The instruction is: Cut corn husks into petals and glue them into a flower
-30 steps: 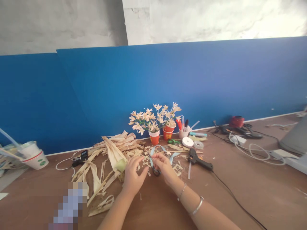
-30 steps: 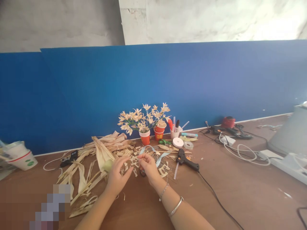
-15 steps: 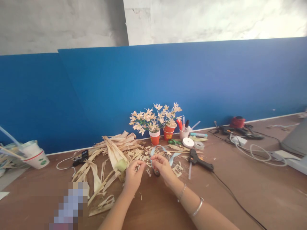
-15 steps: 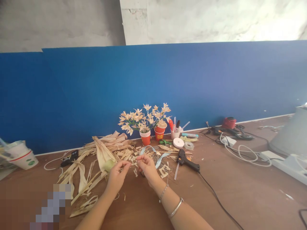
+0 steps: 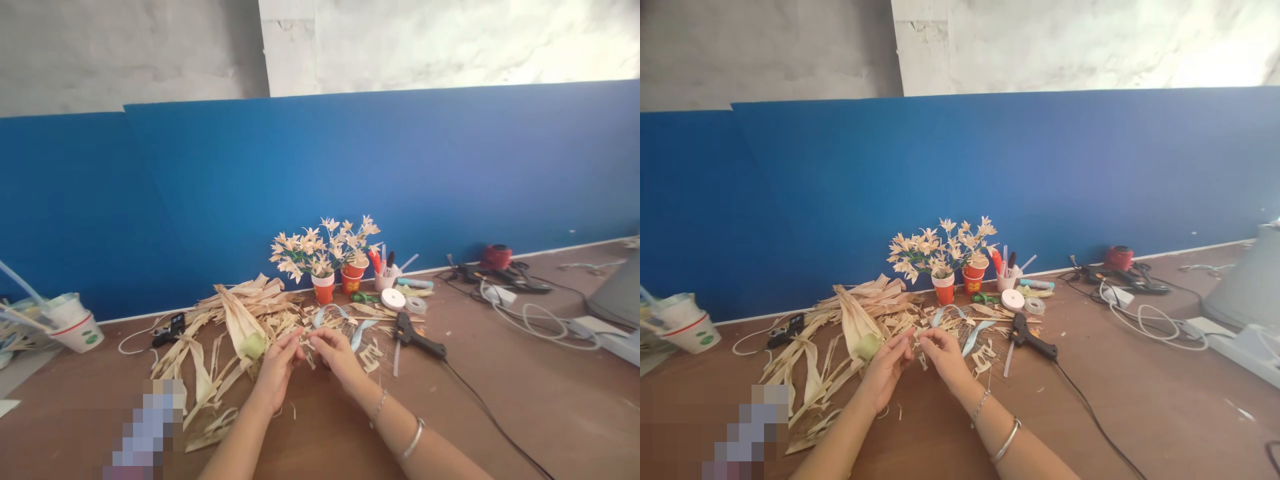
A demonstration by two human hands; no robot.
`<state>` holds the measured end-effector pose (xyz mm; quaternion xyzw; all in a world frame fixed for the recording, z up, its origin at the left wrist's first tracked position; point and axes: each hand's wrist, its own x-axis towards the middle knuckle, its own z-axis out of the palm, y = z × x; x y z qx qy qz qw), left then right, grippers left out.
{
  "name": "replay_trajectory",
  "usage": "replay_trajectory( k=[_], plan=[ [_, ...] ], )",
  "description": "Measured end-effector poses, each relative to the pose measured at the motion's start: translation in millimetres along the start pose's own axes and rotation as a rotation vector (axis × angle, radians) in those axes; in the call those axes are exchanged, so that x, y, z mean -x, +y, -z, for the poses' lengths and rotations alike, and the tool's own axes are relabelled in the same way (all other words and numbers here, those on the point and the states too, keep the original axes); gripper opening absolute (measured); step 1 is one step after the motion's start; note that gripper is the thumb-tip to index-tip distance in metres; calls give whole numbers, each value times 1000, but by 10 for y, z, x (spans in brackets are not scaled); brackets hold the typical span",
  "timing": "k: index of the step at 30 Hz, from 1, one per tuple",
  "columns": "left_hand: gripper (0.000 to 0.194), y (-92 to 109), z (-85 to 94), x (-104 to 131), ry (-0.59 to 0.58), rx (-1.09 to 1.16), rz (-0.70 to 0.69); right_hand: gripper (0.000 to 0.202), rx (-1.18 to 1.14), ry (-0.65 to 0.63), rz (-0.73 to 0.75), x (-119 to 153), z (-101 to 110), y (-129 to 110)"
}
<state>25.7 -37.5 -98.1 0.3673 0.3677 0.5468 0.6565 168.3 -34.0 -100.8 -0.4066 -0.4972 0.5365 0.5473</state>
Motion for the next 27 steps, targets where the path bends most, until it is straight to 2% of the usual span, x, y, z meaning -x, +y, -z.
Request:
replay_trajectory(
  k=[4,6,8,15,22,27],
  plan=[
    [66,6,-40,41,-65,-15,42,26,4,-99,35,28,-19,-60],
    [69,7,-54,54,-83,-14,48,25,16,-181,62,45,-32,-97],
    [69,5,-62,58,-89,-15,49,28,27,-212,70,56,-36,-119],
    [59,-13,-62,46,-94,2,48,26,-33,-87,-14,33,-22,-60],
    [56,-32,-61,41,-87,19,61,25,-20,-160,25,45,-36,-115],
    [48,-43,-59,28,-106,-34,38,31,-25,-36,-3,22,-10,-56]
  ],
)
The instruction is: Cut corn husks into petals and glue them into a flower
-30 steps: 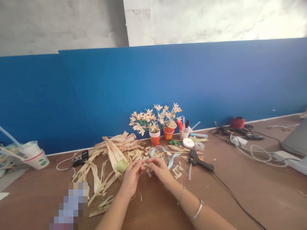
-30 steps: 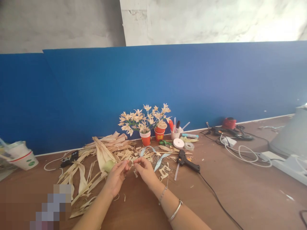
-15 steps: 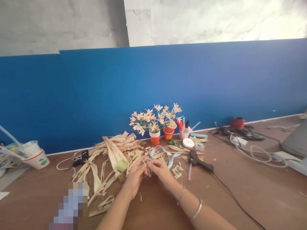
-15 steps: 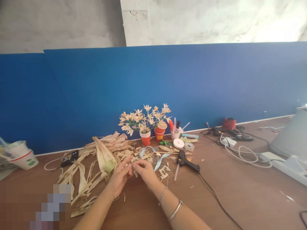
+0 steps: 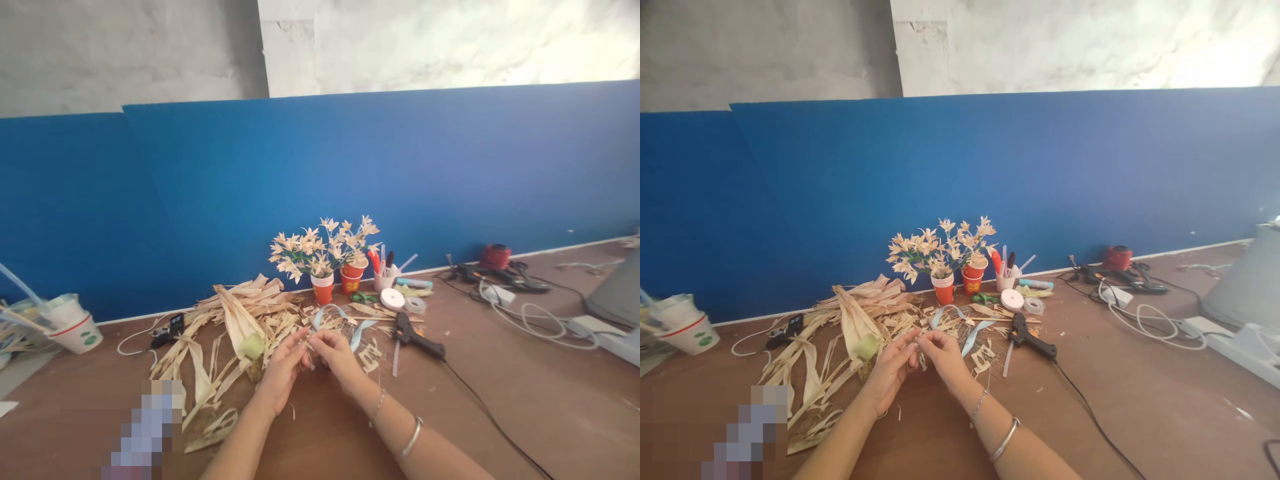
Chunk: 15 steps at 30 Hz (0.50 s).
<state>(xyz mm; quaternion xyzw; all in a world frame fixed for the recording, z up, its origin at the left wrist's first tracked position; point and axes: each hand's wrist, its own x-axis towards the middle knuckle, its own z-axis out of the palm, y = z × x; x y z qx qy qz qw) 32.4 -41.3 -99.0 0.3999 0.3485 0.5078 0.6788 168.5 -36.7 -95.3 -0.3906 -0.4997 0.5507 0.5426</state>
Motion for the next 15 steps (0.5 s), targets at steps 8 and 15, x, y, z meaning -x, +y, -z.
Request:
replay_trajectory(
  k=[8,15],
  plan=[
    [30,-2,-10,-9,0,-323,-66,30,91,42,50,-71,70,90],
    [23,-18,-12,-23,56,-508,-173,21,211,49,118,-28,28,23]
  ],
)
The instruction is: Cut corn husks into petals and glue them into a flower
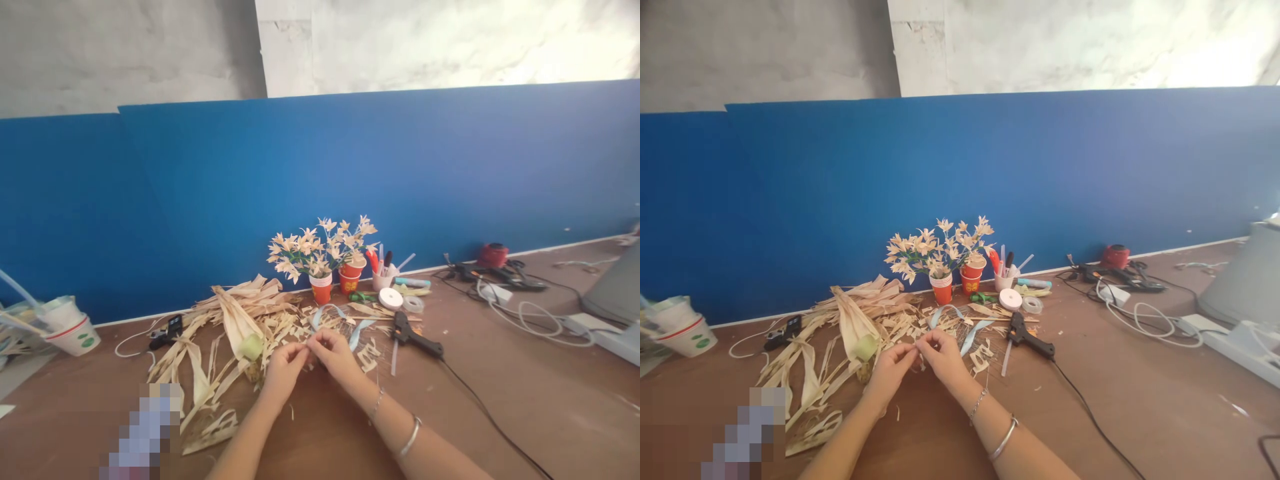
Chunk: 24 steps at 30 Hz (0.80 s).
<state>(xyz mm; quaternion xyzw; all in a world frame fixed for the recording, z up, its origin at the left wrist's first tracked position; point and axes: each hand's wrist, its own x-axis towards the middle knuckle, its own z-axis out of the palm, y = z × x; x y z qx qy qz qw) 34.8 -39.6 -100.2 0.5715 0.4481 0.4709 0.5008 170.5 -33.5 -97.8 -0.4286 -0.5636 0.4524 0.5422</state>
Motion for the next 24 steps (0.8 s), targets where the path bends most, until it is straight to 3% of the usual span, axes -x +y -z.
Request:
replay_trajectory(
  k=[7,19,24],
  plan=[
    [27,37,16,15,-42,45,26,25,-30,-76,-7,-16,44,15],
    [25,-39,-53,3,-50,87,97,34,-174,-12,-102,-18,11,68],
    [27,5,-50,26,-4,57,26,34,-170,-14,-108,-28,31,56]
  ],
)
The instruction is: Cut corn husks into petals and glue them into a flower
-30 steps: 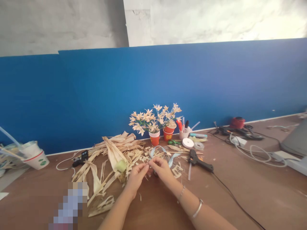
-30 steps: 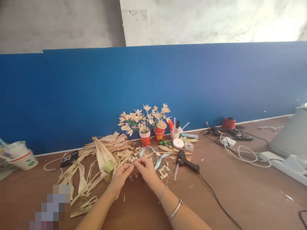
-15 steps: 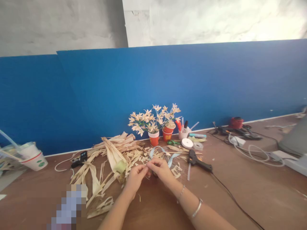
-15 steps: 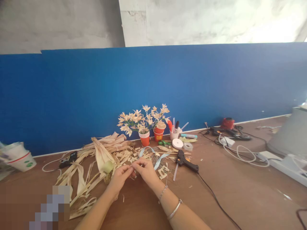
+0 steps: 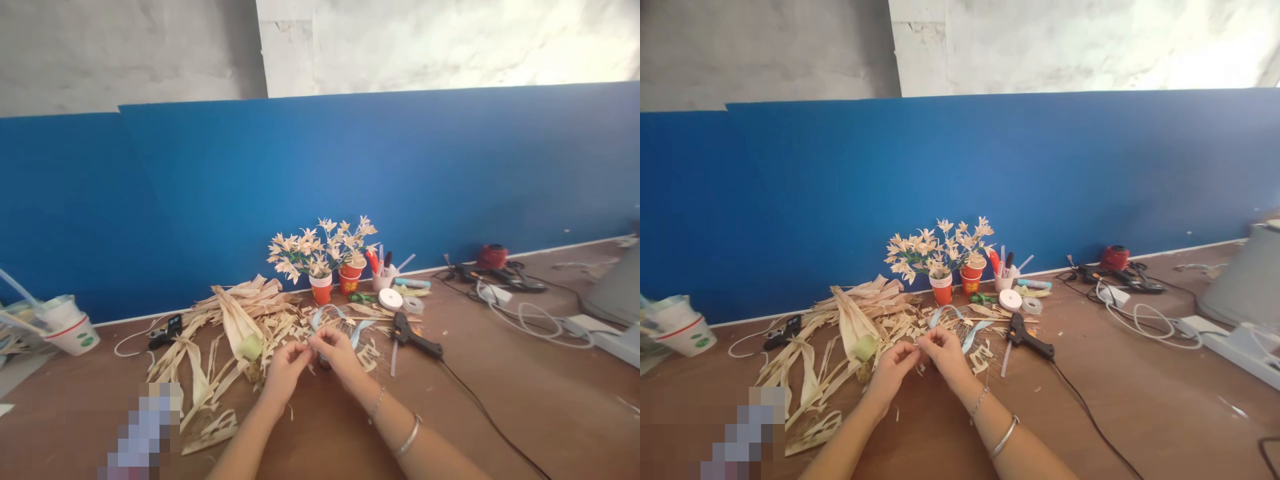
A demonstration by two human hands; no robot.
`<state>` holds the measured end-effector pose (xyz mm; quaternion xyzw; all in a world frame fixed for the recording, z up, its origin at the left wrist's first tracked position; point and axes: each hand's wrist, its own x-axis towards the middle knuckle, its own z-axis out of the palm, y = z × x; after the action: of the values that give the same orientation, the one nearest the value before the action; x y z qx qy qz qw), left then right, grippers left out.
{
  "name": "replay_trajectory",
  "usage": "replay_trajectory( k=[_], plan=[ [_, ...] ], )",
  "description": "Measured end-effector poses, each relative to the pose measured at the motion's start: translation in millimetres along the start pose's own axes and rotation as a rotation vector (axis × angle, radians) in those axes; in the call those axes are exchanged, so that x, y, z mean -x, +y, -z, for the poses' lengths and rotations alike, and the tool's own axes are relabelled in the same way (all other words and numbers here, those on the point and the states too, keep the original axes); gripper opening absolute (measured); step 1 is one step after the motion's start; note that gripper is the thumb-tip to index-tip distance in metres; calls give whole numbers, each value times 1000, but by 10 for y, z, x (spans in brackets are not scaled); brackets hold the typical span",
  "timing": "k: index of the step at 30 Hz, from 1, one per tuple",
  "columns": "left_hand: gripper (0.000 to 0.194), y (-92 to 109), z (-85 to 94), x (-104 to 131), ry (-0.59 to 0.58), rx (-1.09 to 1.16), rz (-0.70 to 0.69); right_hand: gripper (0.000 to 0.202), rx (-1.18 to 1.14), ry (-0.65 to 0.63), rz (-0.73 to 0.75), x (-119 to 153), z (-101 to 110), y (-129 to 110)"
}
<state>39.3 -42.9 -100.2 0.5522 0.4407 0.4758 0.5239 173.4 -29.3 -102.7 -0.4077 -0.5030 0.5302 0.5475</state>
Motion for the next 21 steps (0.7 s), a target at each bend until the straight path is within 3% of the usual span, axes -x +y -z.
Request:
replay_trajectory(
  k=[8,15,18,21],
  plan=[
    [23,2,20,-5,29,-60,-42,30,17,-41,21,19,-4,-13],
    [24,-27,-23,-13,74,-273,-142,30,-17,-34,3,12,-10,15],
    [23,-57,-25,-41,143,-344,-242,29,77,-32,22,-2,-7,-10],
    [24,-95,-18,-63,190,-374,-297,23,286,-55,112,-65,89,-181]
  ],
)
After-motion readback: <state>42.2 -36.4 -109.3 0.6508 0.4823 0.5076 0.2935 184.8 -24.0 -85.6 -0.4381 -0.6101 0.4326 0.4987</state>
